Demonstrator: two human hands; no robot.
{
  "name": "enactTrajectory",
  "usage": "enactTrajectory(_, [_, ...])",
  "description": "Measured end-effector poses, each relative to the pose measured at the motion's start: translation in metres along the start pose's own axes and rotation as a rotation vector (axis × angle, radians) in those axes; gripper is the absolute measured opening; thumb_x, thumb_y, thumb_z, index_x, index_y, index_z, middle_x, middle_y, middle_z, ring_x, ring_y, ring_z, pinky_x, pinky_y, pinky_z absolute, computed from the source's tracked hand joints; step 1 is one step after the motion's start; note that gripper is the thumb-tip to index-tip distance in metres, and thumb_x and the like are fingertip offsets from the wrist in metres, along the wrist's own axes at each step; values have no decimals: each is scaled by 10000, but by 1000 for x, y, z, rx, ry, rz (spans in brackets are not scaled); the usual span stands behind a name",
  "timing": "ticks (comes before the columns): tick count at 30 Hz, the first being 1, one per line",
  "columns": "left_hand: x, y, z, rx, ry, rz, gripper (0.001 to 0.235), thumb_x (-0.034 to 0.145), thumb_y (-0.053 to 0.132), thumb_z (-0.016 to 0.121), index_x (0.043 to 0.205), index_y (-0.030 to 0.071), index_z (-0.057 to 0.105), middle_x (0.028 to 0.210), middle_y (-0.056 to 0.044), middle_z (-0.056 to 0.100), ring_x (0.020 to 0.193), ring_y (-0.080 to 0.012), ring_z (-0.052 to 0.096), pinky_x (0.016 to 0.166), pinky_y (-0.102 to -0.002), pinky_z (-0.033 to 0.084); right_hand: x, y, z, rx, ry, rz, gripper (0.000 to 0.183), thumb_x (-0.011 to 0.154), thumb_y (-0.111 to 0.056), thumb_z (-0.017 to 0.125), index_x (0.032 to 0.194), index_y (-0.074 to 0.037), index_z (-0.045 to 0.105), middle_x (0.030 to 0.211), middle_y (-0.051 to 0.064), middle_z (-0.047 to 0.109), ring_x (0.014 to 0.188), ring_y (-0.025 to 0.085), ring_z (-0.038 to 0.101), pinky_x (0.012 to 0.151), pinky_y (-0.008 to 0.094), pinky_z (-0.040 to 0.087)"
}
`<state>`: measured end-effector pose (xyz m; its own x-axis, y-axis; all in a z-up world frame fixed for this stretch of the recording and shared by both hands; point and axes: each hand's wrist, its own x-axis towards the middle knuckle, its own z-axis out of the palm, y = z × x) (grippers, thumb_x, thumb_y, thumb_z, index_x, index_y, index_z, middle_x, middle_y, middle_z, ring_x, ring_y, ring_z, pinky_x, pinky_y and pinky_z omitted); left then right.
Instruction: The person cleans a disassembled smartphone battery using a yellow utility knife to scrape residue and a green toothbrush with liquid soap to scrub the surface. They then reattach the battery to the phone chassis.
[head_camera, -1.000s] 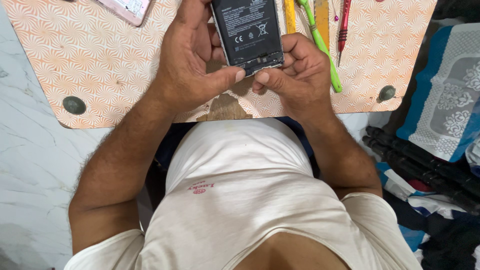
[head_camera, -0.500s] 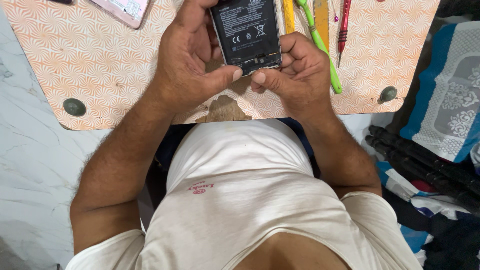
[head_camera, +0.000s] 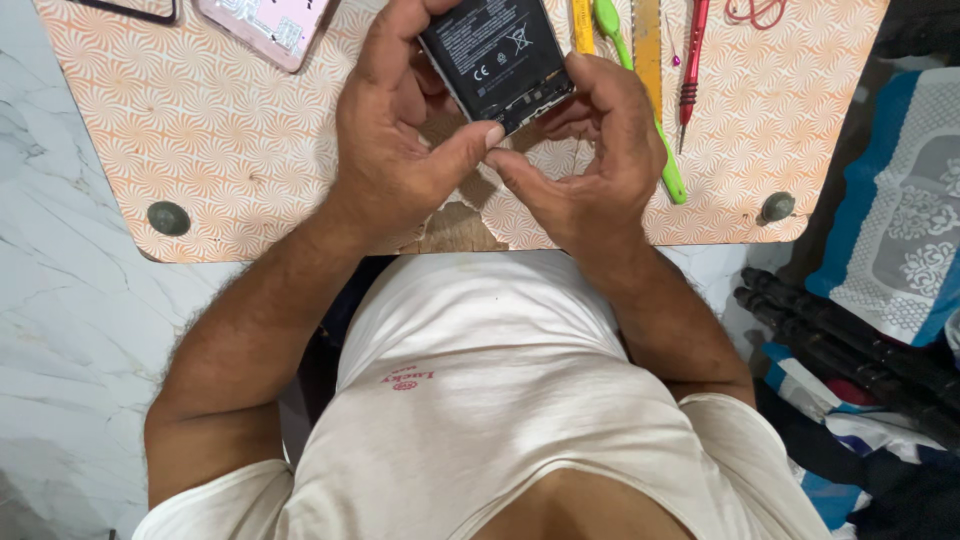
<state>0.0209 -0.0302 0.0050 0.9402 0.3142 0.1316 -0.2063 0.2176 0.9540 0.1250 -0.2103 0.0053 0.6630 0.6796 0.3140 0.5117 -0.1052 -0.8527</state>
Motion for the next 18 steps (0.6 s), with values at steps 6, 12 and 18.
enactTrajectory(6, [3,3,3,-22,30,15,548,1124,-33,600,1575,23,294,1405,-117,530,1273,-151,627,1113,-293,604,1,-3,-1,-104,-7,4,826,902,-21,1006,1518,-26,457,1402,122,538,1061,135,719,885,228,664])
enactTrajectory(12, [1,7,5,-80,80,-28,475,1144,-22,543,1561,9,318,1396,-128,531,1243,-148,641,1102,-284,598,0,-1,2,-41,4,-2,844,899,33,951,1553,-27,420,1445,122,491,1096,139,702,903,242,668])
enactTrajectory(18, [0,6,3,-80,85,-20,454,1134,-46,558,1521,7,327,1413,-122,526,1208,-138,618,1083,-281,604,0,1,3,-3,-9,-9,838,901,63,939,1558,-18,425,1471,138,481,1108,147,706,897,258,629])
